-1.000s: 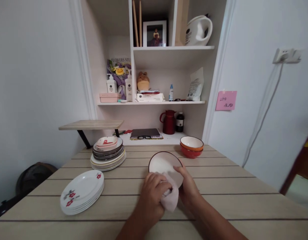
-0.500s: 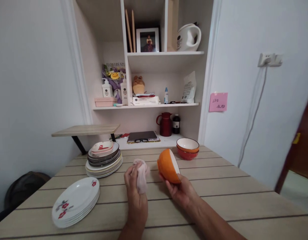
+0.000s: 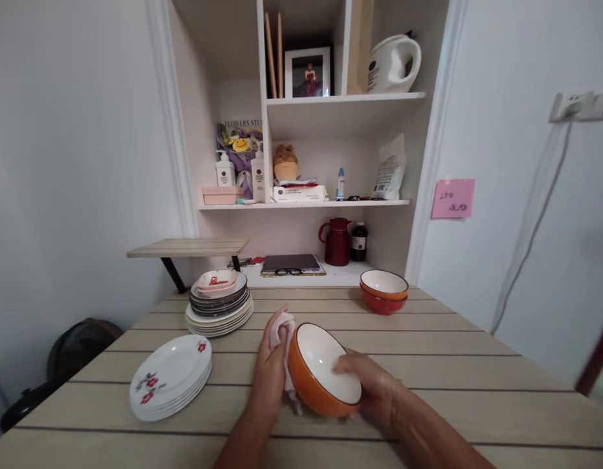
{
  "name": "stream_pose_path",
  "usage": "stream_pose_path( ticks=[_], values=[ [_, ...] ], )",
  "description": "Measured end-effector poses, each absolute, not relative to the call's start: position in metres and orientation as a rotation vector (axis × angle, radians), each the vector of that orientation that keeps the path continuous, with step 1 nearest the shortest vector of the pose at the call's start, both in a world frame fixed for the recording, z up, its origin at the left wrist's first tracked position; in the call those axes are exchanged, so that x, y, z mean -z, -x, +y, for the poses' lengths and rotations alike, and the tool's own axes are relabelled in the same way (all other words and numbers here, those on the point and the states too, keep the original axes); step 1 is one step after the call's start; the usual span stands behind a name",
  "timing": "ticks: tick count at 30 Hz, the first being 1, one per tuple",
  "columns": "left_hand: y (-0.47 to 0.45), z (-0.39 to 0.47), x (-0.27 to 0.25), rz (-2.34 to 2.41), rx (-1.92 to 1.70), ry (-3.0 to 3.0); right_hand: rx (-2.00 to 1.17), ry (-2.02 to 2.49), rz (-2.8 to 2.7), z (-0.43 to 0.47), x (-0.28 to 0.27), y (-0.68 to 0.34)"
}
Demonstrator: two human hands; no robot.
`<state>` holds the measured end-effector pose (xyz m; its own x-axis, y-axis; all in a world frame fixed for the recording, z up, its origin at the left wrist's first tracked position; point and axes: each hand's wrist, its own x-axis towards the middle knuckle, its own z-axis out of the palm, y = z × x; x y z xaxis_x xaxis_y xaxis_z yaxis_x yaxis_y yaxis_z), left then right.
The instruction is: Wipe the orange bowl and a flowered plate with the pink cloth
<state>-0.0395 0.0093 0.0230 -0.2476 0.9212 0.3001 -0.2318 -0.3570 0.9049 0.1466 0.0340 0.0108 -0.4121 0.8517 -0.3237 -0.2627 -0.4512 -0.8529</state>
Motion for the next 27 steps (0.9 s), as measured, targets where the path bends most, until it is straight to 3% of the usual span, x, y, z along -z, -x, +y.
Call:
stream_pose_path(
  ticks=[5, 8, 12, 18, 27],
  values=[
    [0.042, 0.0, -0.03, 0.796, -1.605, -1.132, -1.972, 1.031, -0.978, 0.033, -0.015, -0.147],
    [0.04, -0.002, -0.029, 0.817, -1.582, -1.168, -1.838, 1.017, -0.918, 0.031, -0.013, -0.141],
    [0.036, 0.002, -0.023, 0.916, -1.551, -1.142, -1.44, 1.037, -0.92, 0.033, -0.007, -0.135],
    [0.034, 0.007, -0.016, 0.88, -1.486, -1.093, -0.568, 1.036, -1.38, 0.041, -0.01, -0.15],
    [0.034, 0.023, -0.004, 1.083, -1.782, -1.351, 0.202, 0.82, -1.821, 0.02, -0.023, -0.152]
  ],
)
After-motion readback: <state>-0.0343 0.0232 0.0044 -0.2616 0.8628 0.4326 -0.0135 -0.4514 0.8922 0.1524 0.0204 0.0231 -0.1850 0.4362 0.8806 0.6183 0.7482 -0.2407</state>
